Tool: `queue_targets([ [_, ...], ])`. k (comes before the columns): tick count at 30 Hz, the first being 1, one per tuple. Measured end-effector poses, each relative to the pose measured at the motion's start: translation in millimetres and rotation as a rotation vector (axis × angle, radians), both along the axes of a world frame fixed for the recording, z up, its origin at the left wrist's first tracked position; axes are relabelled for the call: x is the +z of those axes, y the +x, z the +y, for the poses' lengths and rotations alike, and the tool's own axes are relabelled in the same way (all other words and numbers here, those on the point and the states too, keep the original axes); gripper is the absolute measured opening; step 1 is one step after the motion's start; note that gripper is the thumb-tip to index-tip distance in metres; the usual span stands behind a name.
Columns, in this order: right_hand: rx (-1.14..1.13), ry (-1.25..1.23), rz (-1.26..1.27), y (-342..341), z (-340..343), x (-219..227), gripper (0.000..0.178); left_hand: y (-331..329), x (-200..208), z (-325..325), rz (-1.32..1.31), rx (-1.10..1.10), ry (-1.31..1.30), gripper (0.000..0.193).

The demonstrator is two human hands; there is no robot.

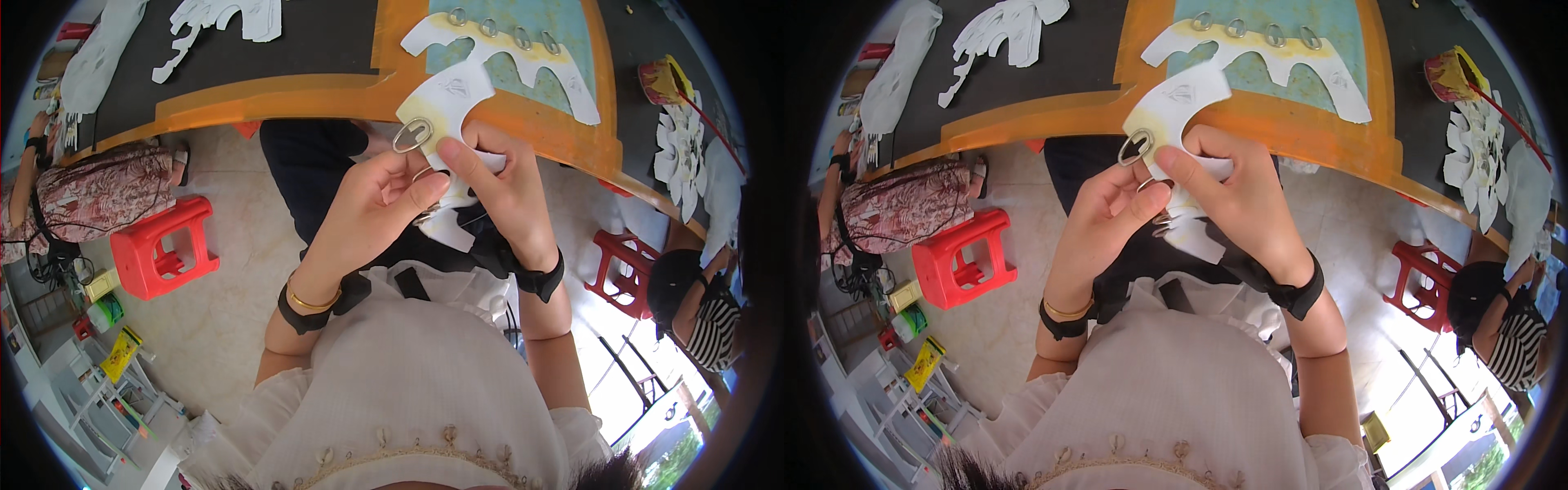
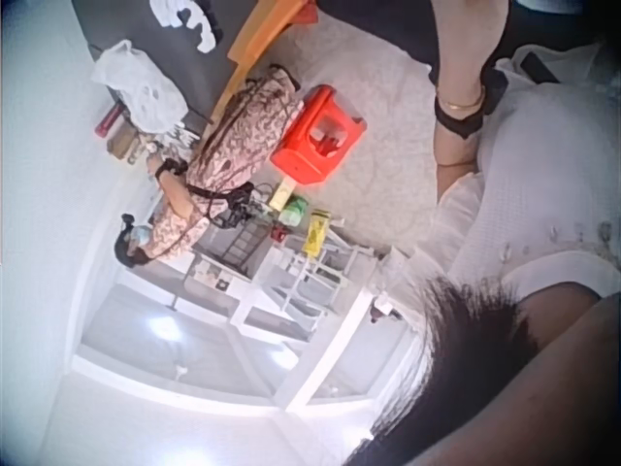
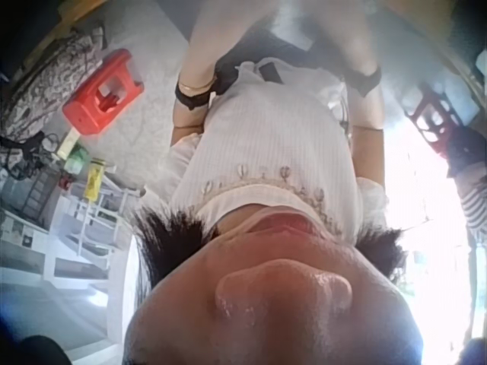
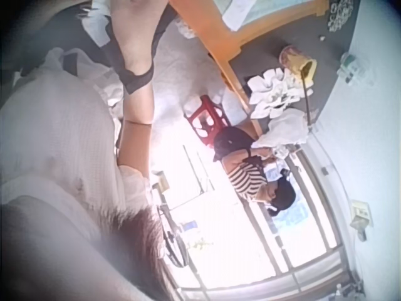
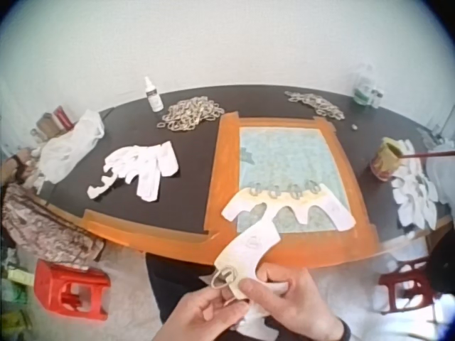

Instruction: Manually inserting and securing metal rings into pre-cut shoe upper components.

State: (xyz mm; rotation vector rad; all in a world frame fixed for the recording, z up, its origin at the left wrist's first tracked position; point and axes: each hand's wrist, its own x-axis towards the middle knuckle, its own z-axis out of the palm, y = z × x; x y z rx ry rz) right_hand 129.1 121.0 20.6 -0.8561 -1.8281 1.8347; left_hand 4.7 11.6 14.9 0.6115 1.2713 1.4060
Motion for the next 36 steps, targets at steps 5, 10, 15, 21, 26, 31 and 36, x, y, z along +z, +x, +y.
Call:
queue_targets([
  [5, -0.045, -0.164, -0.015, 3.1, 1.4, -7.8, 0.039, -2.1, -1.7, 2.0, -0.164, 0.001, -0.018, 0.015],
  [10, 0.079, -0.035, 0.129, 15.1, -1.2, 3.4, 0.047, -6.0, -3.1, 2.5, -0.280, 0.129, 0.034, 0.012],
  [15, 0.118, 0.081, -0.070, 14.4, -13.7, 9.8, 0.021, -3.6, -4.4, -0.2, -0.240, 0.163, 0.059, 0.012],
  [21, -0.041, 0.116, -0.043, 13.4, -19.8, -1.6, 0.018, -0.4, 1.2, -1.5, -0.167, 0.116, 0.111, 0.026],
  [26, -0.060, 0.162, 0.106, 18.3, -20.4, -20.5, 0.025, -0.5, 1.0, -2.1, -0.210, 0.111, 0.092, 0.027],
  [31, -0.233, -0.317, 0.244, 14.1, -12.8, -15.5, 0.031, -4.7, -4.9, -7.6, -0.031, -0.066, 0.029, 0.029],
  [36, -0.161, -0.114, 0.161, 14.9, -9.4, -20.4, 0.020, -3.6, -7.0, -6.1, 0.211, -0.188, 0.109, 0.035],
])
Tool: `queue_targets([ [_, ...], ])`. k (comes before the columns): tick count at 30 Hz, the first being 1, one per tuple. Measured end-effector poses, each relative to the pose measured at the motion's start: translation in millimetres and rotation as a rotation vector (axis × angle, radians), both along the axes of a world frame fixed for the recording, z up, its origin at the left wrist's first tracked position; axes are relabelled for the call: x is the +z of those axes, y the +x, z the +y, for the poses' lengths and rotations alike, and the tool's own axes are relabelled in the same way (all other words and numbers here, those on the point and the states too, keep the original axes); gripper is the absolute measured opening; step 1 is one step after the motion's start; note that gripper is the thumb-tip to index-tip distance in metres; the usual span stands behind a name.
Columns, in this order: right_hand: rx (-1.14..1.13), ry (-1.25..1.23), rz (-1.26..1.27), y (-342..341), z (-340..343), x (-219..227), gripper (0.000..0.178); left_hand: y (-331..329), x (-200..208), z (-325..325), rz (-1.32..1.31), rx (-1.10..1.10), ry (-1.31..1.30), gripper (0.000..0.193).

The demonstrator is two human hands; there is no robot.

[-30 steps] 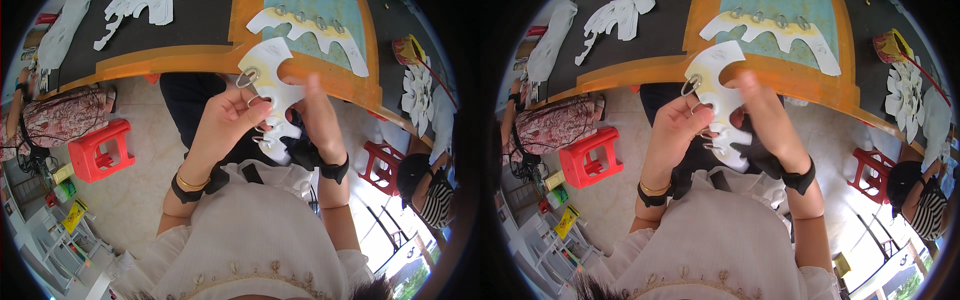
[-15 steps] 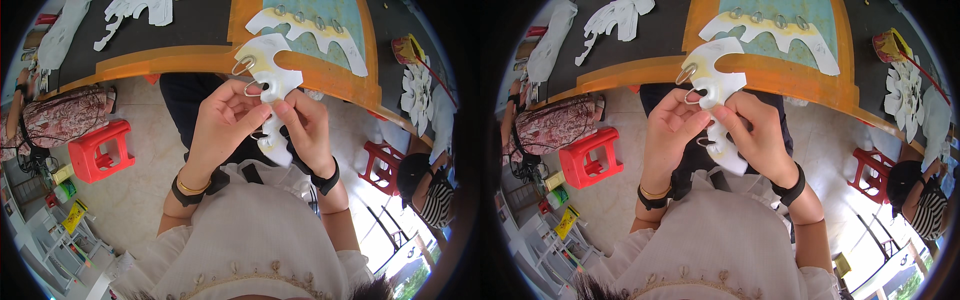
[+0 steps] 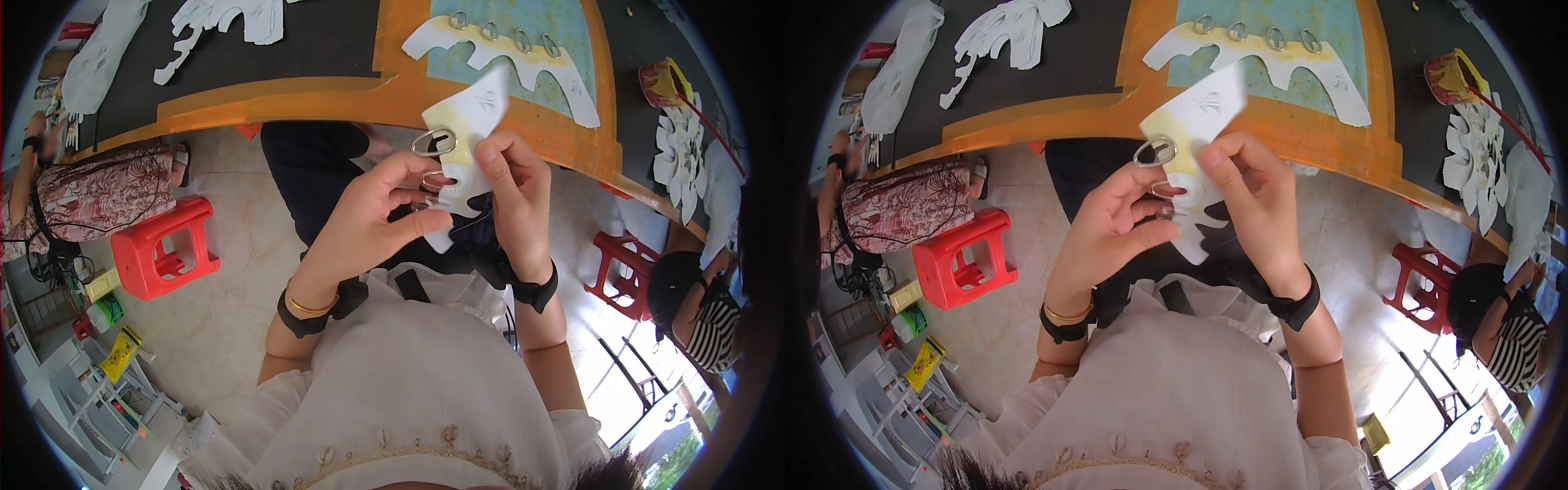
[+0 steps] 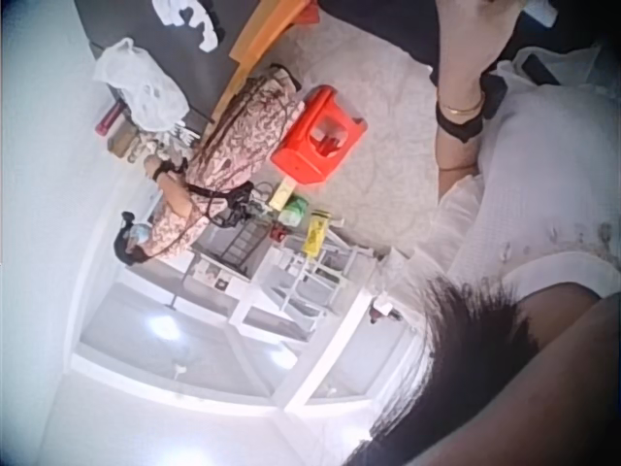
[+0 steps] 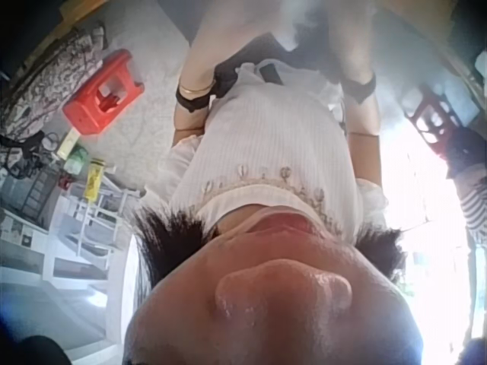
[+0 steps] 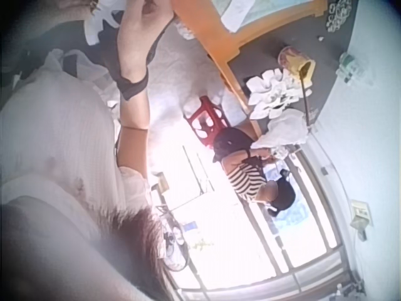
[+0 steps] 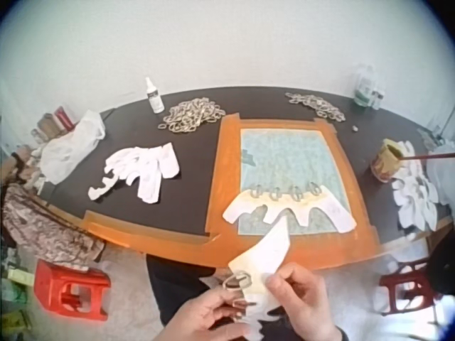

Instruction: Manually inserting and securing metal rings into pre-cut shoe upper components.

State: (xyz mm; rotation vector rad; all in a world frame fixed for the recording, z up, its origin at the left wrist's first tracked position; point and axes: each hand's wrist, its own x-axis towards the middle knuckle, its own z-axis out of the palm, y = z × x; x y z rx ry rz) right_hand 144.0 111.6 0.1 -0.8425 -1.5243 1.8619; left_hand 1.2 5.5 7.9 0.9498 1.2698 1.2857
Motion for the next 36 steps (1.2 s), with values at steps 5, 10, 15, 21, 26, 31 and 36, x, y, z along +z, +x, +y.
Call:
queue_targets([
  [5, -0.051, -0.116, 0.122, -0.3, -2.4, 2.0, 0.012, -8.1, 0.0, 0.6, -0.601, 0.035, -0.079, 0.036],
  [10, 0.071, -0.173, 0.042, -1.4, -8.0, 10.1, 0.013, 2.3, -4.5, 4.6, -0.653, 0.089, -0.097, 0.035],
  [15, 0.082, -0.081, 0.117, -6.0, -12.1, 8.0, 0.014, 4.1, -15.8, 6.4, -0.704, 0.058, 0.095, 0.028],
  [21, 0.064, -0.214, -0.058, -5.9, -8.3, 13.3, 0.016, 15.8, -4.5, 3.8, -0.485, 0.163, 0.095, 0.020],
  [26, -0.148, -0.107, 0.096, -18.8, -13.4, 14.6, 0.021, 17.8, -5.0, 9.4, -0.611, 0.253, 0.154, 0.014],
  [31, -0.182, -0.056, 0.157, -21.4, -15.1, 11.6, 0.019, 11.1, 4.2, 12.1, -0.853, 0.213, 0.040, 0.020],
  [36, -0.156, -0.057, 0.156, -20.5, -15.6, 14.1, 0.018, 4.8, 3.7, 10.2, -0.952, 0.117, 0.059, 0.030],
])
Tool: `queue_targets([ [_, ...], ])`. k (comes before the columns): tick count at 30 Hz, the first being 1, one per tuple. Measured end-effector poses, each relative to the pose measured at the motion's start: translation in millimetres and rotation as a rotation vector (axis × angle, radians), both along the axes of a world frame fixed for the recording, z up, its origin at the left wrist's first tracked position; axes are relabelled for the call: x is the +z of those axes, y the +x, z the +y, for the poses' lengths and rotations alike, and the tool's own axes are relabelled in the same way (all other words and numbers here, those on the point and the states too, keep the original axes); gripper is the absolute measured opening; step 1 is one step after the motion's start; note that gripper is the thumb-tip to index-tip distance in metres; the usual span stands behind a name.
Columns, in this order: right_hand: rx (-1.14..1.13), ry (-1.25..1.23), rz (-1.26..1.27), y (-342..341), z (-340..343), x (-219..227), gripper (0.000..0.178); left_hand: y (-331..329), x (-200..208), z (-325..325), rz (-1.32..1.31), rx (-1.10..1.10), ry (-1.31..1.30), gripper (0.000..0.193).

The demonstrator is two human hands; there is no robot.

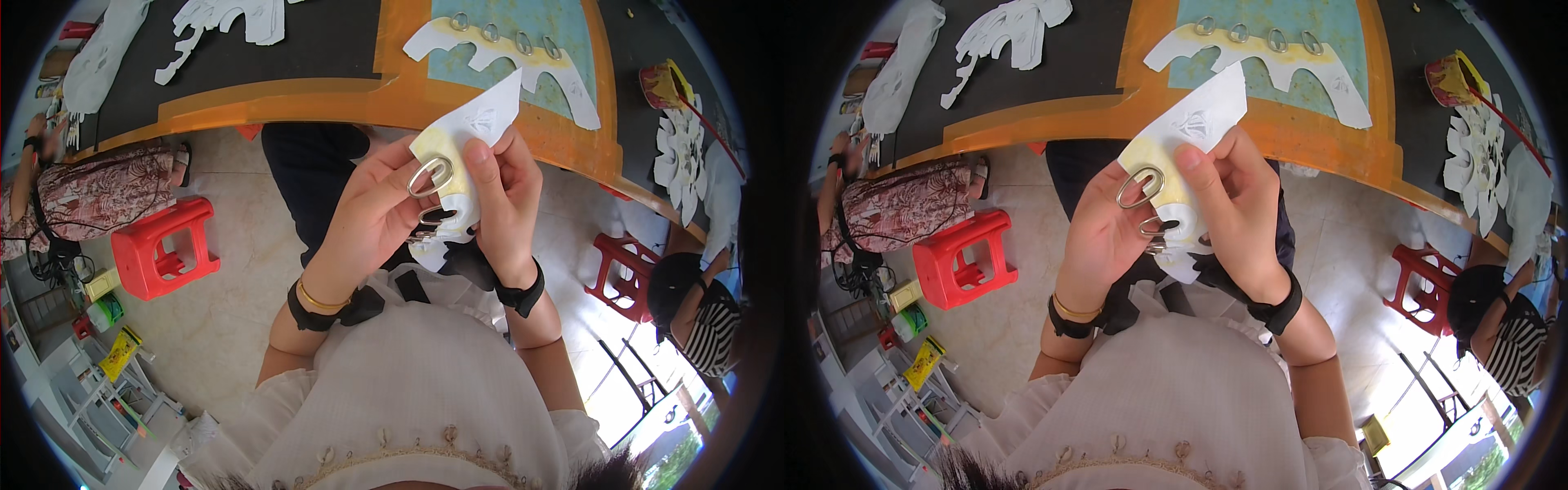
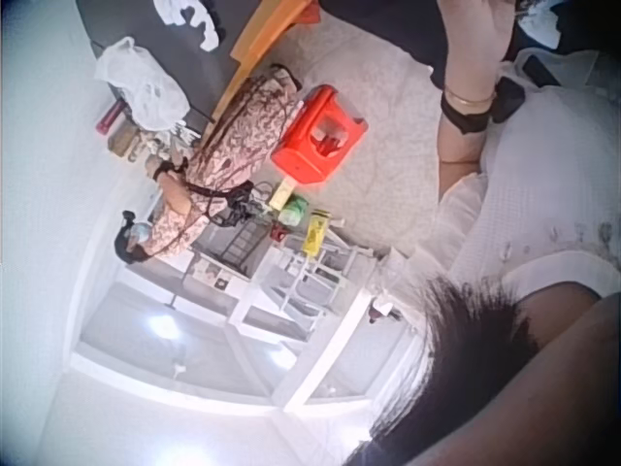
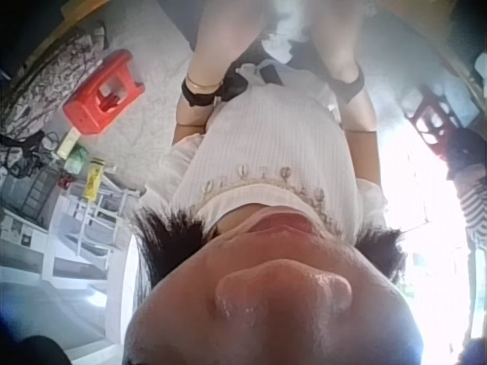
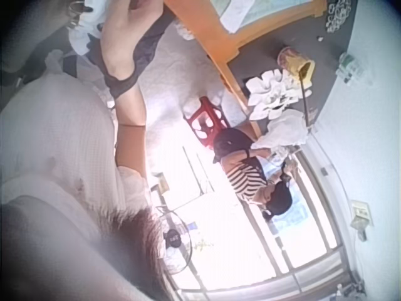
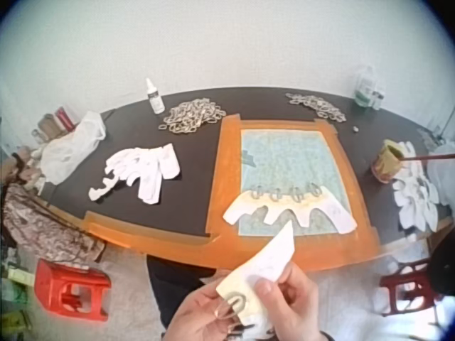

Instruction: Manually inserting and securing metal rings into pre-cut shoe upper components.

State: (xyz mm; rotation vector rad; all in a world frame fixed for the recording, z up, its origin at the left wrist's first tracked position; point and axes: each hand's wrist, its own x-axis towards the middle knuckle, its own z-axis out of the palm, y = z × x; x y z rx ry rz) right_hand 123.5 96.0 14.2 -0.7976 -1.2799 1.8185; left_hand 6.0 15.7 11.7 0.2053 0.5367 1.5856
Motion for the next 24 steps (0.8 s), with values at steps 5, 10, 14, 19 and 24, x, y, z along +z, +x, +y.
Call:
queue_targets([
  [5, 0.041, 0.033, -0.060, 0.9, -2.8, 0.1, 0.017, -1.4, -11.6, -6.7, 0.059, -0.010, -0.023, 0.023],
  [10, -0.123, 0.161, -0.060, -5.5, -5.8, 2.0, 0.019, 7.9, -7.7, -13.1, 0.407, 0.200, -0.132, 0.017],
  [14, -0.014, 0.224, -0.173, -1.1, 3.1, -1.7, 0.022, 6.3, 2.0, -10.8, 0.309, 0.232, -0.103, 0.016],
  [19, -0.009, 0.136, -0.143, -3.5, 1.5, 3.1, 0.022, 7.4, 0.4, -12.4, 0.393, 0.257, -0.124, 0.014],
  [24, -0.003, 0.284, -0.202, 2.2, 10.2, -8.3, 0.012, 10.7, -6.5, -3.8, 0.377, 0.374, -0.157, 0.014],
])
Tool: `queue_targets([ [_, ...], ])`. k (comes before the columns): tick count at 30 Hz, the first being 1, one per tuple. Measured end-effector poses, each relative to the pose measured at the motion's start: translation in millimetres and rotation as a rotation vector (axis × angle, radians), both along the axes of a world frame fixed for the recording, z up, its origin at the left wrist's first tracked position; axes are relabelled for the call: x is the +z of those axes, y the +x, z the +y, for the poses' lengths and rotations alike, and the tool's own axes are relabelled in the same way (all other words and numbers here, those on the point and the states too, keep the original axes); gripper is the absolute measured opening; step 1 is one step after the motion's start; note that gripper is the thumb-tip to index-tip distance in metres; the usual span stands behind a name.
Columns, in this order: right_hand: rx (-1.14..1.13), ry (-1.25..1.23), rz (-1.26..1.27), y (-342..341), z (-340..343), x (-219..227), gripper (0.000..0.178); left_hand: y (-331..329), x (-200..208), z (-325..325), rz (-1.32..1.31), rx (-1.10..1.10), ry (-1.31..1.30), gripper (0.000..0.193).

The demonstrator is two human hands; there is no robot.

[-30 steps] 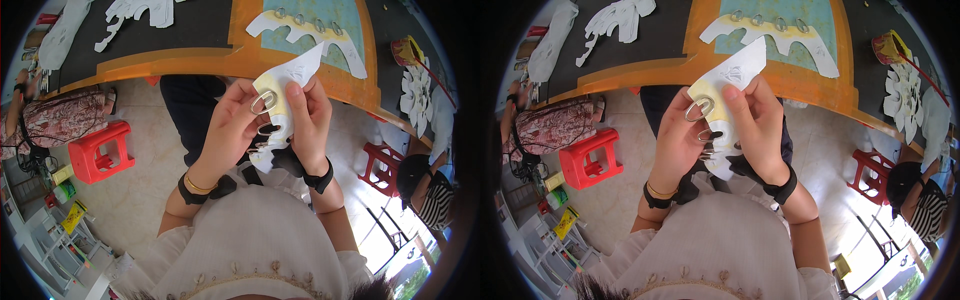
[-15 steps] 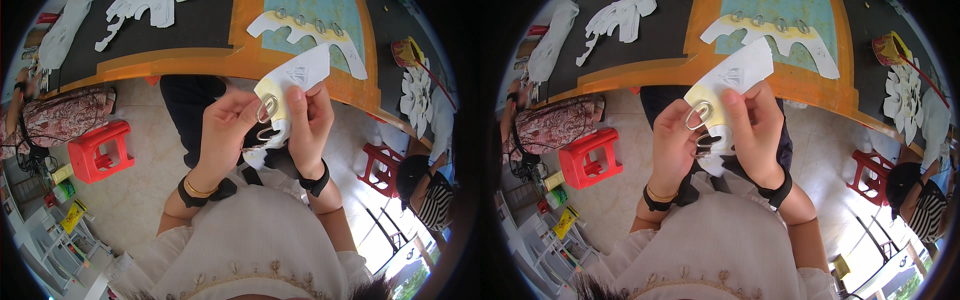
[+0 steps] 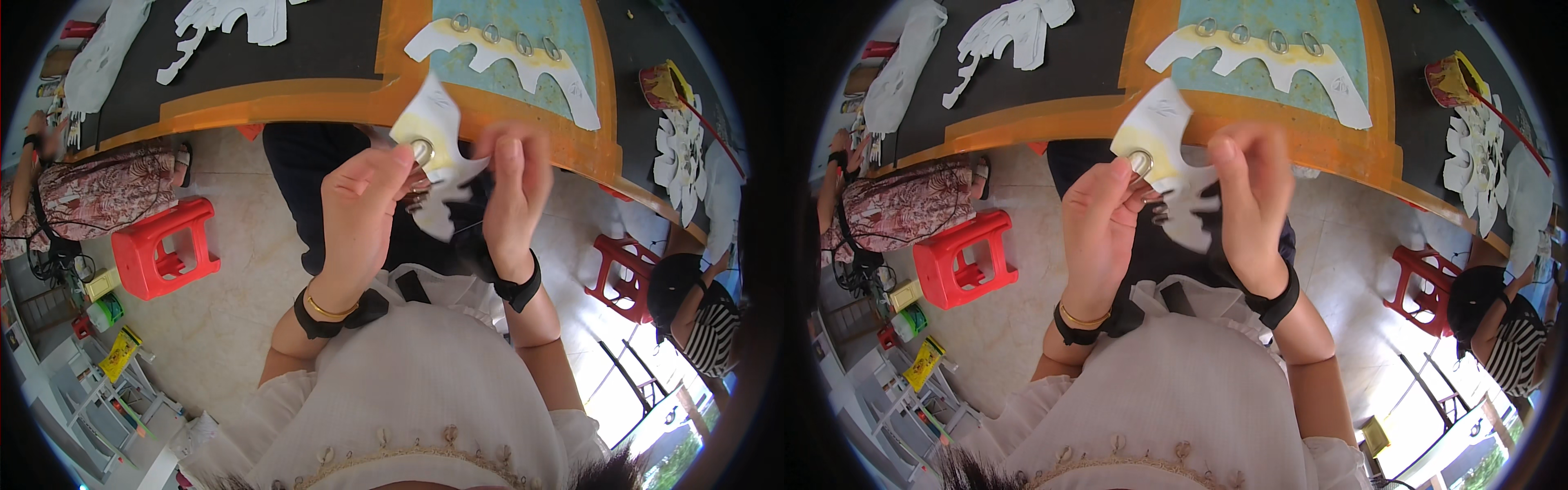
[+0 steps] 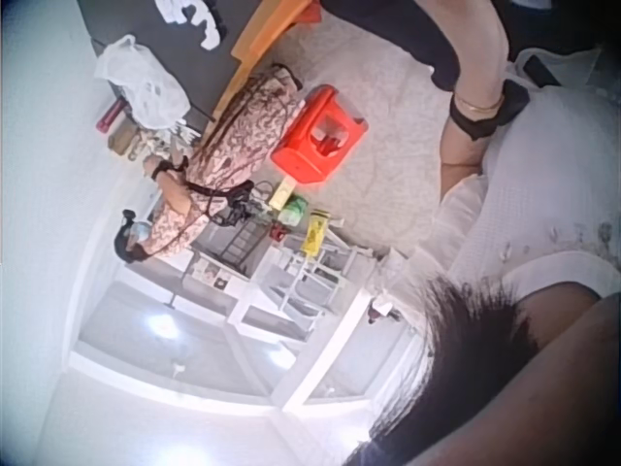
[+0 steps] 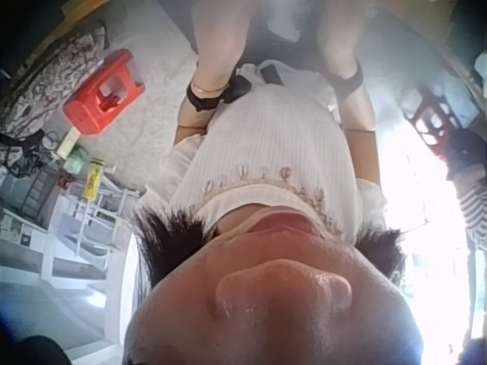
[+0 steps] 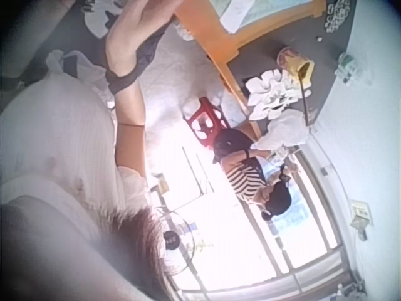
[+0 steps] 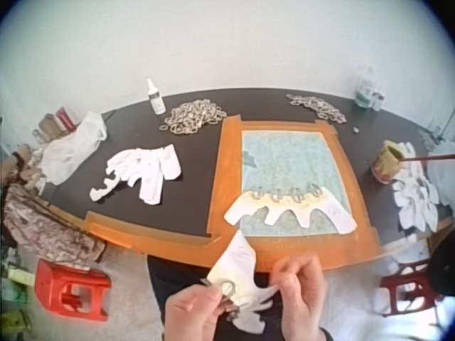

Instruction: Manually inserting and securing metal rings into pre-cut shoe upper components.

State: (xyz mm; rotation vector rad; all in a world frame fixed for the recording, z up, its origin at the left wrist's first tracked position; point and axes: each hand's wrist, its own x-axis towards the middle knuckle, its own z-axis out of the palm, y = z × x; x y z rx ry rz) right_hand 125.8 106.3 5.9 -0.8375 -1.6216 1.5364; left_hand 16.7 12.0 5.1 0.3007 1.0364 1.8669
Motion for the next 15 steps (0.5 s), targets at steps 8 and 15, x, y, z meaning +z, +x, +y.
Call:
queue_targets([
  [8, -0.107, 0.682, -0.157, -7.4, -11.2, 9.9, 0.020, 8.0, -8.2, 3.7, 0.161, 0.110, -0.055, 0.015],
  [15, -0.134, 0.691, -0.162, -14.5, -14.2, 9.8, 0.018, 14.8, -5.9, 1.6, 0.445, 0.162, -0.057, 0.024],
])
